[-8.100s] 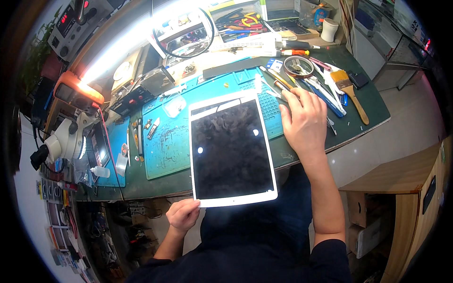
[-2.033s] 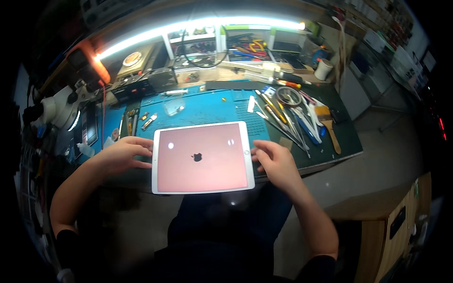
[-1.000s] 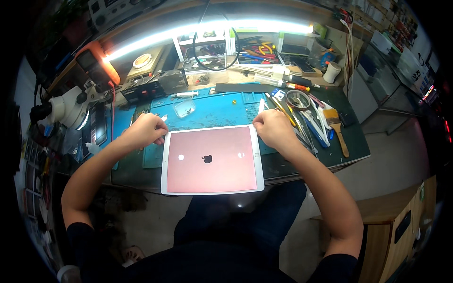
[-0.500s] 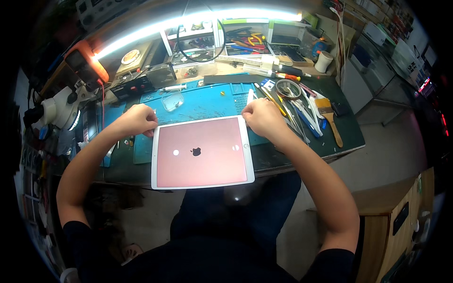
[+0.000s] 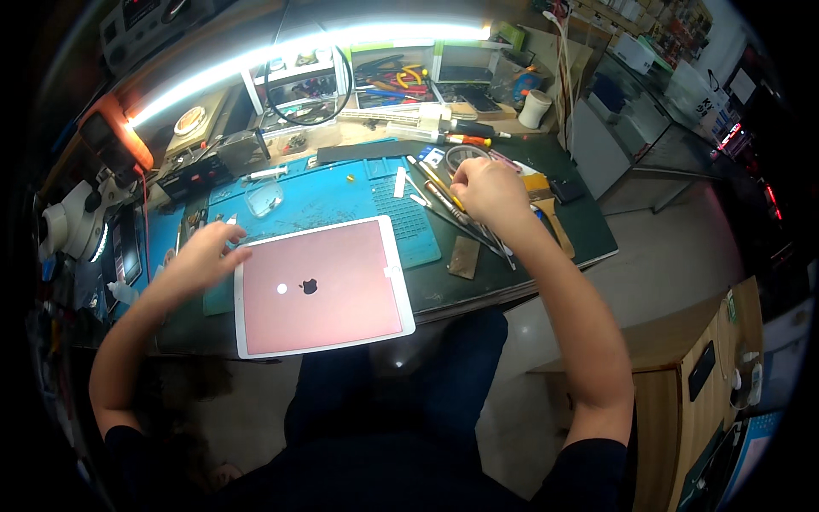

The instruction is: The person reassembles a white tablet by aligning and snapping the screen assembly onto the chassis, then powers it on to verify functionality. They use tweezers to adjust the bezel and apply adhesive along the edges to secure the screen.

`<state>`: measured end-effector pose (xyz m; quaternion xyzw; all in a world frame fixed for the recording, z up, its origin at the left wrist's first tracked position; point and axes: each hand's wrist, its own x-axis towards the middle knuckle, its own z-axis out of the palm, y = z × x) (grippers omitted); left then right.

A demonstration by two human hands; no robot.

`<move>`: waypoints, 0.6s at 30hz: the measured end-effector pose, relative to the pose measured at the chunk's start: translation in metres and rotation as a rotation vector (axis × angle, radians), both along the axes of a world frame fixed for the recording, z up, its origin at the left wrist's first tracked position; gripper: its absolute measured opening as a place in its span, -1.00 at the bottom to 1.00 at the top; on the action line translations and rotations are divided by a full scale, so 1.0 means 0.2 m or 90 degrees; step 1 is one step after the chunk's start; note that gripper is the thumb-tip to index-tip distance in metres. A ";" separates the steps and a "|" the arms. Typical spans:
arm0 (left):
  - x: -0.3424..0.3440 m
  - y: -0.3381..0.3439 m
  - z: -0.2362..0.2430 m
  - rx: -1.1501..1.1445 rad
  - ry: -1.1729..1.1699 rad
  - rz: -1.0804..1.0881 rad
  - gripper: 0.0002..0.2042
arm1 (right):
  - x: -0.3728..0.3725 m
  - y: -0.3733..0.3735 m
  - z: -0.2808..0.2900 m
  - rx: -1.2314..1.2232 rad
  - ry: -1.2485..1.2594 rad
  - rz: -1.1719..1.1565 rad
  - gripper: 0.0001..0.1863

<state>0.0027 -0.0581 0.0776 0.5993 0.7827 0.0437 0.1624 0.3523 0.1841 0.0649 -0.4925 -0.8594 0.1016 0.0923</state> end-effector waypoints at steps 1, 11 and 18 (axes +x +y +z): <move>0.05 -0.06 -0.02 0.029 0.055 -0.012 -0.50 | -0.01 -0.01 -0.01 -0.019 0.008 -0.015 -0.80; 0.33 -0.37 -0.08 0.172 0.122 -0.409 -0.01 | -0.30 0.07 -0.15 0.204 0.027 0.310 -0.81; 0.27 -0.40 -0.13 0.241 0.199 -0.460 -0.09 | -0.34 0.20 -0.09 0.320 -0.161 0.507 -0.85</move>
